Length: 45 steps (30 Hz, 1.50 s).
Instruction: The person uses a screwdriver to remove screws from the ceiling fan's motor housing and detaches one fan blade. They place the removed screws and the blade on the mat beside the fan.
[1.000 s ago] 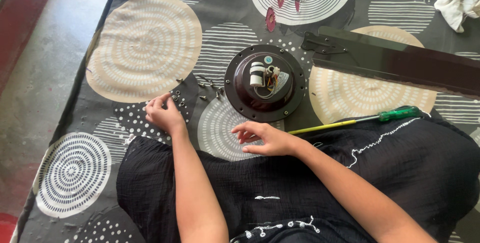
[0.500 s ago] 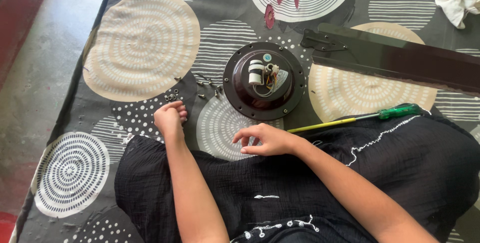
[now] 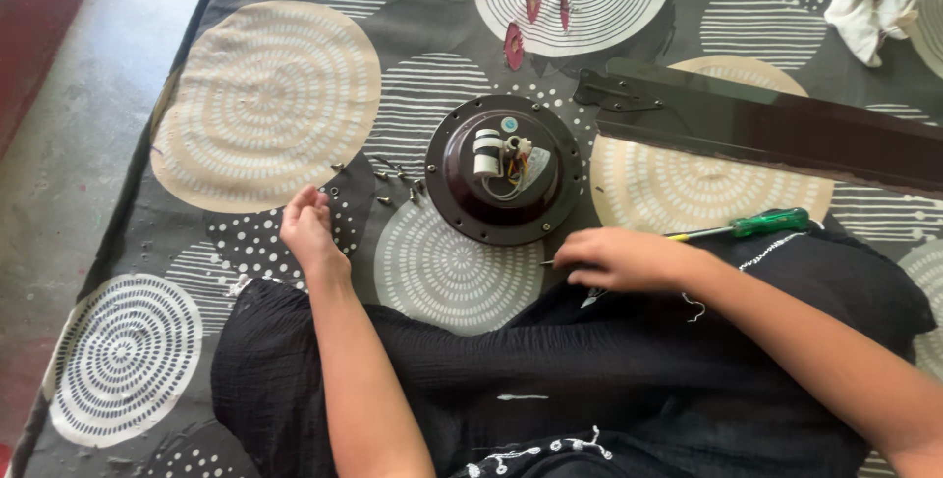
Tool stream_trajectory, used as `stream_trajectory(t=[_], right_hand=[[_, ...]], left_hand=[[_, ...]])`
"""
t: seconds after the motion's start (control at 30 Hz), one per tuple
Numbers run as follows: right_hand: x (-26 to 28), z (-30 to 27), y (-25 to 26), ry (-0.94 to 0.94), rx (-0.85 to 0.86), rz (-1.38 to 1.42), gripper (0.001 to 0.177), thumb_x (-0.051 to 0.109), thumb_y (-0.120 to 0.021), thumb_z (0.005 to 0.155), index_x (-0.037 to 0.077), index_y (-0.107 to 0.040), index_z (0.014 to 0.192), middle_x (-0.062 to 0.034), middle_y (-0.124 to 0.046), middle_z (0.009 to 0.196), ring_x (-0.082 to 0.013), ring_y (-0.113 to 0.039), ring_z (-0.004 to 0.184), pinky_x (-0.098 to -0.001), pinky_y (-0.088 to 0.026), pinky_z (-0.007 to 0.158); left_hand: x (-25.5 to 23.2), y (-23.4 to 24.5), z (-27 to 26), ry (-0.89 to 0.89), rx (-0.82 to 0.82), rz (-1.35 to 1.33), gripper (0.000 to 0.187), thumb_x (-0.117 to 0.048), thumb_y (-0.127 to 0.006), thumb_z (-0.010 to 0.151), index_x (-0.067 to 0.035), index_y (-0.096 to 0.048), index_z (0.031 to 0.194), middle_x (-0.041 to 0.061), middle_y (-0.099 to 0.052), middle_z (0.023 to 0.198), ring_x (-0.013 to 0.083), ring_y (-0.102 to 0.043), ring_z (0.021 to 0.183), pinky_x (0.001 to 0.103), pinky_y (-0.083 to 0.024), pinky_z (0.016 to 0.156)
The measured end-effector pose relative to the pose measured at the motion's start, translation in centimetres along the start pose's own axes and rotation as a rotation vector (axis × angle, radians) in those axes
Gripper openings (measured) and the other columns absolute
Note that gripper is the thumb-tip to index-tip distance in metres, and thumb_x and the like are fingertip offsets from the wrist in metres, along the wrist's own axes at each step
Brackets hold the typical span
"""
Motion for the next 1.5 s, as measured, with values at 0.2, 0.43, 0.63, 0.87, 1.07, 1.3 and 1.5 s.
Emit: stream_trajectory(t=[0.2, 0.43, 0.63, 0.87, 1.07, 1.3, 1.5], right_hand=[[-7.2, -3.4, 4.2, -0.422, -0.198, -0.041, 0.028, 0.034, -0.072, 0.087, 0.007, -0.069, 0.095, -0.0104, -0.073, 0.089, -0.0244, -0.072, 0.083, -0.0366, -0.057, 0.077], [-10.0, -4.0, 6.5, -0.418, -0.450, -0.191, 0.033, 0.033, -0.078, 0.081, 0.004, -0.069, 0.093, -0.0185, -0.056, 0.102, -0.0308, -0.065, 0.083, -0.0414, -0.055, 0.075], [-9.3, -3.0, 1.6, -0.454, -0.162, -0.348, 0.025, 0.028, -0.077, 0.079, 0.012, -0.072, 0.098, -0.0106, -0.063, 0.106, -0.0314, -0.064, 0.100, -0.0450, -0.054, 0.084], [-6.4, -0.9, -2.0, -0.238, -0.075, -0.615, 0.020, 0.017, -0.073, 0.077, 0.013, -0.068, 0.096, -0.0063, -0.068, 0.098, -0.0309, -0.066, 0.101, -0.0462, -0.053, 0.083], [-8.0, -2.3, 2.2, -0.429, -0.090, -0.118, 0.024, 0.024, -0.067, 0.087, 0.011, -0.060, 0.106, -0.0105, -0.074, 0.088, -0.0297, -0.072, 0.084, -0.0436, -0.055, 0.076], [-7.0, -6.7, 11.2, -0.270, -0.662, 0.083, 0.018, 0.021, -0.065, 0.098, 0.010, -0.062, 0.112, -0.0097, -0.074, 0.092, -0.0194, -0.071, 0.081, -0.0348, -0.059, 0.073], [-1.7, -10.6, 17.1, -0.047, -1.165, -0.260, 0.016, 0.016, -0.059, 0.114, 0.008, -0.063, 0.128, -0.0057, -0.073, 0.094, -0.0138, -0.071, 0.077, -0.0244, -0.057, 0.063]], left_hand=[[0.5, -5.1, -3.5, 0.093, 0.262, -0.016, 0.030, -0.005, -0.054, 0.097, 0.004, -0.063, 0.125, 0.009, -0.065, 0.114, 0.0121, -0.067, 0.101, 0.021, -0.056, 0.089], [-1.4, -9.0, -9.5, -0.132, 0.098, 0.460, 0.024, -0.007, -0.054, 0.093, 0.005, -0.053, 0.113, 0.011, -0.050, 0.110, 0.0207, -0.072, 0.081, 0.029, -0.056, 0.069], [-0.9, -11.0, -16.7, -0.494, 0.147, 0.690, 0.024, -0.004, -0.065, 0.094, 0.003, -0.061, 0.117, 0.019, -0.050, 0.117, 0.0278, -0.064, 0.091, 0.034, -0.053, 0.080], [-4.1, -13.1, -23.3, -0.524, 0.250, 0.595, 0.014, 0.002, -0.053, 0.092, 0.000, -0.064, 0.100, 0.014, -0.055, 0.109, 0.0190, -0.071, 0.083, 0.033, -0.056, 0.074], [-5.0, -18.1, -27.8, -0.694, 0.675, 0.777, 0.016, -0.010, -0.066, 0.095, -0.010, -0.073, 0.109, 0.006, -0.067, 0.103, 0.0269, -0.069, 0.084, 0.038, -0.054, 0.071], [-2.6, -21.3, -29.6, -1.106, 0.587, 1.161, 0.011, -0.020, -0.071, 0.089, -0.012, -0.065, 0.094, 0.003, -0.063, 0.096, 0.0246, -0.063, 0.087, 0.037, -0.053, 0.064], [-1.0, -21.4, -29.6, -1.148, 0.558, 1.204, 0.013, -0.018, -0.073, 0.087, -0.013, -0.062, 0.092, 0.001, -0.061, 0.087, 0.0222, -0.061, 0.083, 0.035, -0.051, 0.063]])
Point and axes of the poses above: each hand's wrist, its own z-axis towards the middle knuckle, its own y-axis out of the back of the hand, x = y × z, the point moved 8 cm from there along z, towards the middle knuckle
